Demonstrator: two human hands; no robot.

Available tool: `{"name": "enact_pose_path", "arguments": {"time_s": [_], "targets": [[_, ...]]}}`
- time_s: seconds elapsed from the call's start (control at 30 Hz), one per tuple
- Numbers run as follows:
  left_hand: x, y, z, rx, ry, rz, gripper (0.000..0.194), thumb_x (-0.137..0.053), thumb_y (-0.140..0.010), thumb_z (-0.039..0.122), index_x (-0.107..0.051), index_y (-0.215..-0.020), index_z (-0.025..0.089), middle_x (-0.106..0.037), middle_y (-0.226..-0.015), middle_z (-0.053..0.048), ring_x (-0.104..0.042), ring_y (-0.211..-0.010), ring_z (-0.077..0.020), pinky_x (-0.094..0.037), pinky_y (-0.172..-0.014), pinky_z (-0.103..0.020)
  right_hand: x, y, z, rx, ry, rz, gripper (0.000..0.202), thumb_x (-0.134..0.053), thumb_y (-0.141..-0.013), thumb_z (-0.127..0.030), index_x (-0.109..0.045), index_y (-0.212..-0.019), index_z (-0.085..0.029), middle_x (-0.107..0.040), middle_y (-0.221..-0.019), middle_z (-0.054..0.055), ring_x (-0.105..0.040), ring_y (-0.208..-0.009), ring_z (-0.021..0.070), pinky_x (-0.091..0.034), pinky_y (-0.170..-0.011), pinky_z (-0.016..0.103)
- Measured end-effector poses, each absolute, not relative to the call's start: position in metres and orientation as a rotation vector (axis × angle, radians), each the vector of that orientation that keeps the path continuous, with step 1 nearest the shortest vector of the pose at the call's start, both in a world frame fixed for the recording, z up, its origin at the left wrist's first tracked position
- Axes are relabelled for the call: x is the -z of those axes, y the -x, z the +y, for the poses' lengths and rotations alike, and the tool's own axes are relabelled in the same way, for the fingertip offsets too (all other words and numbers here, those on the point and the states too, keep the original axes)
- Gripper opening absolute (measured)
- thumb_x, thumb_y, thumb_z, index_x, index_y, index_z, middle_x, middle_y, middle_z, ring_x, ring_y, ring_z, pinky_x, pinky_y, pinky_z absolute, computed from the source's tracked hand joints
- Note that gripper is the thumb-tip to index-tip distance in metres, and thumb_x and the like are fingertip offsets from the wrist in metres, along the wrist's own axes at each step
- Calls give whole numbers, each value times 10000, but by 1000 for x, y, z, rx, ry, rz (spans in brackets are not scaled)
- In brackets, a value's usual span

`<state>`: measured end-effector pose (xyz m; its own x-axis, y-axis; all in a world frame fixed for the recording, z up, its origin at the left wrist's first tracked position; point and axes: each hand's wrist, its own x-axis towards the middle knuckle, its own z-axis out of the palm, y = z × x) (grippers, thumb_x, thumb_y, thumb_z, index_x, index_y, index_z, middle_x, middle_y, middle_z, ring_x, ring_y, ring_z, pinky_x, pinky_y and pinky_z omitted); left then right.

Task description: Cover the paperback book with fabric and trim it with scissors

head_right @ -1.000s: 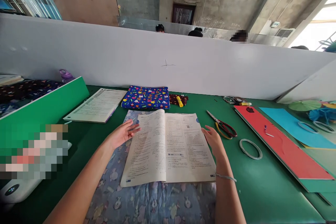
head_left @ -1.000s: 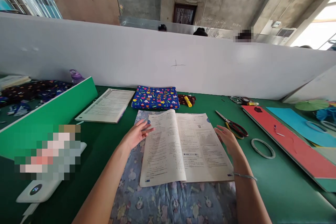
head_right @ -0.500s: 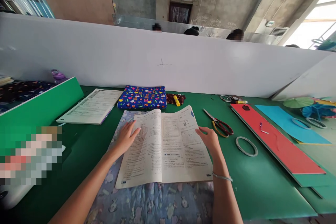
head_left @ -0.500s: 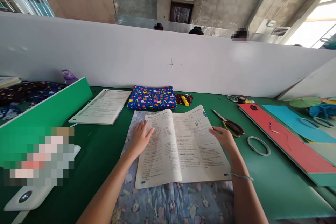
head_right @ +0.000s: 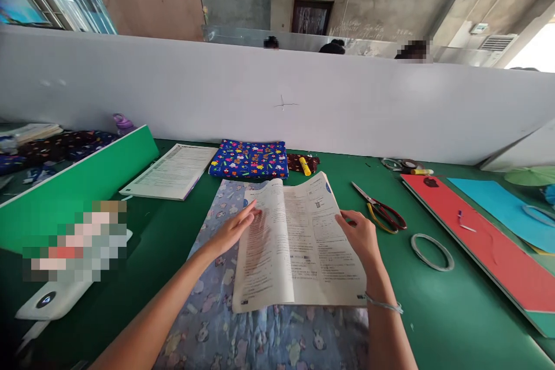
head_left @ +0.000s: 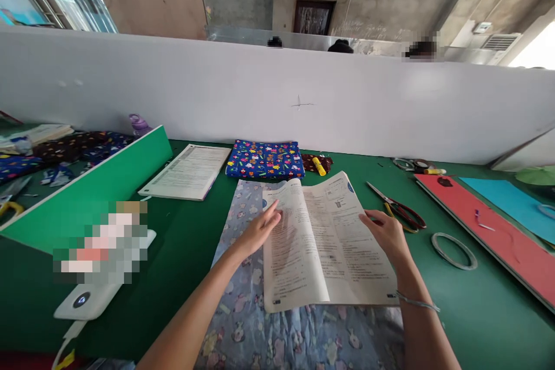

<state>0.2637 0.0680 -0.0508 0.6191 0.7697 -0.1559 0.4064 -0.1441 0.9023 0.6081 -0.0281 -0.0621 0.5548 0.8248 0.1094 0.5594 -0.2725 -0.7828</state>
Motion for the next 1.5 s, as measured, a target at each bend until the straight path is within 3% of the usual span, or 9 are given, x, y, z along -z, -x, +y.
{"name": "enact_pose_path", "arguments": {"time_s": [0.23, 0.33, 0.5, 0.57, 0.73, 0.9, 1.03, 1.23, 1.5], "targets": [[50, -277, 48, -451, -1924, 768, 978, -603, -736, 703, -110, -1512, 370, -45, -1608, 13, -45, -1469, -310, -161, -1181, -500, 62, -611, -28, -432, 2103, -1080, 511, -606, -672, -537, -742, -952, -131, -744, -905, 114, -672, -758, 275, -465, -605, 317], [52, -283, 40, -430, -2057, 676, 1088, -637, -675, 728, -56, -1518, 361, 6, -1610, -7, -20, -1468, -324, -136, -1185, -515, 61, -610, -28, -418, 2110, -1084, 500, -599, -672, -532, -747, -936, -134, -747, -886, 105, -676, -780, 283, -470, -615, 314], [40, -298, 5, -244, -2531, 420, 1185, -665, -610, 755, -71, -1528, 298, -10, -1604, -80, 46, -1443, -410, 117, -1102, -659, 67, -613, -28, -375, 2114, -1103, 465, -591, -680, -523, -756, -907, -153, -751, -889, 97, -677, -792, 287, -475, -622, 316], [34, -303, -15, -245, -2623, 345, 1088, -664, -705, 665, -60, -1528, 288, -20, -1603, -93, 13, -1447, -398, 27, -1116, -679, 69, -615, -27, -362, 2113, -1111, 456, -587, -682, -524, -758, -891, -157, -752, -878, 100, -676, -785, 287, -475, -619, 317], [30, -292, -52, -304, -2826, 384, 632, -490, -894, 121, -274, -1483, 192, -210, -1569, -124, -118, -1455, -300, -266, -1155, -568, 72, -617, -26, -333, 2123, -1176, 436, -575, -676, -540, -743, -836, -171, -741, -812, 98, -662, -758, 283, -454, -619, 324], [42, -250, -55, -342, -2924, 639, 880, -249, -708, -169, -218, -1501, 209, -210, -1568, -59, -197, -1433, -232, -389, -1128, -441, 84, -625, -26, -369, 2166, -1327, 410, -510, -724, -549, -686, -837, -197, -702, -760, 68, -609, -671, 237, -409, -587, 315], [53, -220, -46, -486, -3021, 924, 868, -176, -731, -172, -198, -1504, 223, -327, -1523, -56, -310, -1389, -230, -448, -1086, -442, 87, -627, -26, -383, 2159, -1337, 409, -505, -735, -560, -657, -843, -197, -678, -713, 61, -584, -622, 225, -389, -552, 309], [50, -190, -45, -818, -3131, 918, 632, -400, -886, -29, -289, -1475, 171, -442, -1458, -64, -339, -1381, -259, -340, -1165, -487, 70, -622, -27, -599, 1771, -1164, 490, -587, -747, -583, -647, -989, -162, -692, -742, 61, -622, -660, 226, -449, -556, 296], [73, -149, -44, -644, -3050, 984, 788, -285, -794, -84, -256, -1485, 293, -444, -1445, 19, -444, -1316, -222, -448, -1091, -429, 61, -610, -19, -974, 1686, -906, 556, -656, -687, -577, -665, -1043, -150, -735, -846, 104, -696, -716, 280, -536, -643, 372]]}}
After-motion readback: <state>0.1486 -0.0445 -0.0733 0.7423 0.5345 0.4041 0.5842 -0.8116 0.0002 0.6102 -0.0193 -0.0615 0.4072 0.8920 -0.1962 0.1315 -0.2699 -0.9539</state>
